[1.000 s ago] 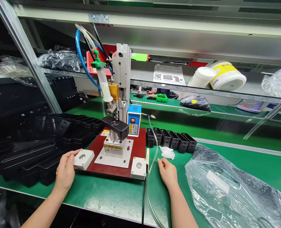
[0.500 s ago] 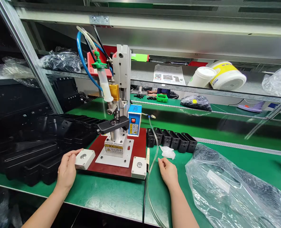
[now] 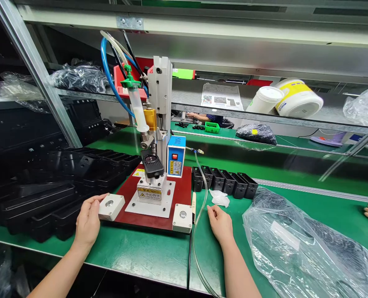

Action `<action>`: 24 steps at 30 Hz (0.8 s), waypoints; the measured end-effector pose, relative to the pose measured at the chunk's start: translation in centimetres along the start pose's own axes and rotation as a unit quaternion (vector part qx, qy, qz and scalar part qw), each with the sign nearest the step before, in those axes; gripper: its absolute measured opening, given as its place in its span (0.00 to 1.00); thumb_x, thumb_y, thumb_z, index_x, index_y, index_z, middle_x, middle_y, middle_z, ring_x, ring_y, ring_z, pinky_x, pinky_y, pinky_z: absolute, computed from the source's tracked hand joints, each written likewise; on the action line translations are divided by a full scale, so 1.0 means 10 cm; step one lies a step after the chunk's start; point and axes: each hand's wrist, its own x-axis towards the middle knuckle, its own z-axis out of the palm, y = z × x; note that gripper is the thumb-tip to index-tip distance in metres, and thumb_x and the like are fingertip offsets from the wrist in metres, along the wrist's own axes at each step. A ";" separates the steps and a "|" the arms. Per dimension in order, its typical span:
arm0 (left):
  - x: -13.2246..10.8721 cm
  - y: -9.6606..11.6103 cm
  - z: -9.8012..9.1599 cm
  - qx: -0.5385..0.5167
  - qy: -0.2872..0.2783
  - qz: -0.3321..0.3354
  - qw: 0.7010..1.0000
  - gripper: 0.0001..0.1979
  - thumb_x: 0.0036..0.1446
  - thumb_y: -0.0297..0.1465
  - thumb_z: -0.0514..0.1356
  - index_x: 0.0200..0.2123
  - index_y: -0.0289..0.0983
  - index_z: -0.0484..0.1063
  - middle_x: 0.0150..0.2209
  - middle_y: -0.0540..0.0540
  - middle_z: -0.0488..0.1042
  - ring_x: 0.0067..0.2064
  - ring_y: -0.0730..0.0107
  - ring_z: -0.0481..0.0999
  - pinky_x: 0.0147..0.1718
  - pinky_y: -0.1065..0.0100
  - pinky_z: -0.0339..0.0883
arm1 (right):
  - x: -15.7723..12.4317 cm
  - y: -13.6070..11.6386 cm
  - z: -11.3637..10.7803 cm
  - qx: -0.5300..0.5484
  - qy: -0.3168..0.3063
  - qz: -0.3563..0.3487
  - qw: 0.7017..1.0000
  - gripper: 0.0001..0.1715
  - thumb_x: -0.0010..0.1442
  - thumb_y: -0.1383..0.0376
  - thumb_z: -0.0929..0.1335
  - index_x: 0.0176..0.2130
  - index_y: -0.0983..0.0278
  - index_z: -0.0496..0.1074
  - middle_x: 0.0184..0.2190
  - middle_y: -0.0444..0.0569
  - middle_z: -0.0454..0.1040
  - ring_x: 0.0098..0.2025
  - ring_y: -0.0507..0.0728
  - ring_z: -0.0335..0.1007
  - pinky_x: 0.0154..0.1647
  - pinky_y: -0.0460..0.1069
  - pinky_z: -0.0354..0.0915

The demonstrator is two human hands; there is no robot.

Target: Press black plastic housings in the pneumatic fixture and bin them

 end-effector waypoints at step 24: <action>0.03 0.00 -0.02 0.013 0.008 0.003 1.000 0.20 0.61 0.46 0.49 0.45 0.39 0.70 0.47 0.43 0.75 0.48 0.59 0.73 0.47 0.60 0.67 | 0.04 -0.07 -0.02 0.021 0.009 -0.008 1.000 0.25 0.57 0.46 0.59 0.21 0.60 0.64 0.15 0.43 0.63 0.19 0.54 0.58 0.23 0.49 0.53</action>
